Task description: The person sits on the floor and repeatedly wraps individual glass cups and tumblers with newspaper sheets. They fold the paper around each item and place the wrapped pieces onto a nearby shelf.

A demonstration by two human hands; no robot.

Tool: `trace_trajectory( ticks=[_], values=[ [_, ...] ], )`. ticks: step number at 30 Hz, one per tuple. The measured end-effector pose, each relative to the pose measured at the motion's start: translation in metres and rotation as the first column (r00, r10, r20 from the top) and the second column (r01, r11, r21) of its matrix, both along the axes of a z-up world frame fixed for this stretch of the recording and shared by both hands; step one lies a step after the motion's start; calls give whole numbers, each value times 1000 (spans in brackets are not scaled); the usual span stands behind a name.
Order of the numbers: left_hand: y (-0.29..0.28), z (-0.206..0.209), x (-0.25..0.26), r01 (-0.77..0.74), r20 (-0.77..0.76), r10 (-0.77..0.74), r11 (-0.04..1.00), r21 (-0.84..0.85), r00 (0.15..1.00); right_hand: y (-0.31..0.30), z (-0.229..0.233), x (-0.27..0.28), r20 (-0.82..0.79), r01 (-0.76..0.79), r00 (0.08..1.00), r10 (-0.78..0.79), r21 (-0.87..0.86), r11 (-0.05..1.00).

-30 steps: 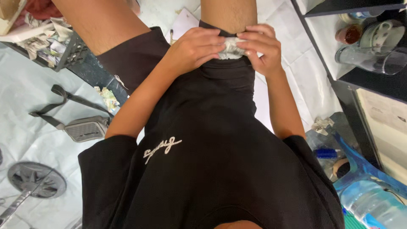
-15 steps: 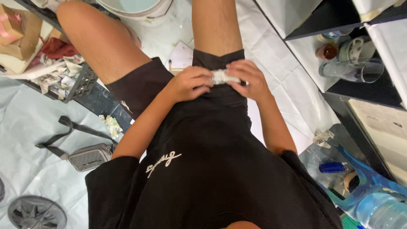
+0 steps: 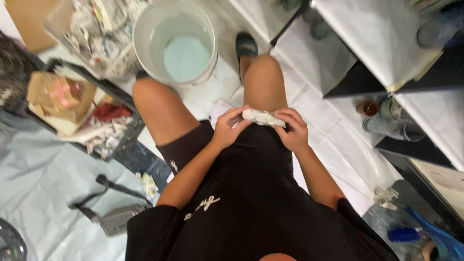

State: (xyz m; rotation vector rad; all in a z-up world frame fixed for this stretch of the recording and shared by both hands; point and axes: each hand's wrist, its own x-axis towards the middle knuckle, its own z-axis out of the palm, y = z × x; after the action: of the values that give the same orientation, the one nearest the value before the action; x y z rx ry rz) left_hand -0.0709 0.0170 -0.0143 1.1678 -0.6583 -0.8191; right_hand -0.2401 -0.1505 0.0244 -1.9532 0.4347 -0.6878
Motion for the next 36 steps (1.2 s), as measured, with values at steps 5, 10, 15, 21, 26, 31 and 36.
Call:
trace_trajectory(
  ticks=[5, 10, 15, 21, 26, 31, 36],
  values=[
    [-55, 66, 84, -257, 26, 273, 930, -263, 962, -55, 84, 112, 315, 110, 949, 8, -357, 928],
    [-74, 144, 140, -296, 314, 419, 880, -372, 852, -133, 167, 223, 538, 390, 838, -93, -471, 791],
    [-75, 140, 133, -260, 670, 397, 918, -301, 627, -178, 185, 298, 429, 462, 864, -264, -466, 755],
    [-63, 70, 129, -247, 594, 266, 962, -115, 760, -224, 131, 333, 201, 466, 880, -430, -534, 705],
    [-48, 43, 124, -233, 522, 201, 972, -5, 829, -218, 133, 327, 115, 385, 911, -395, -580, 718],
    [-41, 46, 126, -220, 520, 190, 975, -4, 833, -151, 170, 304, 298, 352, 932, -208, -600, 718],
    [-16, 58, 147, -262, 472, 252, 964, -46, 845, -53, 164, 297, 348, 27, 900, 261, -644, 765]
  ],
)
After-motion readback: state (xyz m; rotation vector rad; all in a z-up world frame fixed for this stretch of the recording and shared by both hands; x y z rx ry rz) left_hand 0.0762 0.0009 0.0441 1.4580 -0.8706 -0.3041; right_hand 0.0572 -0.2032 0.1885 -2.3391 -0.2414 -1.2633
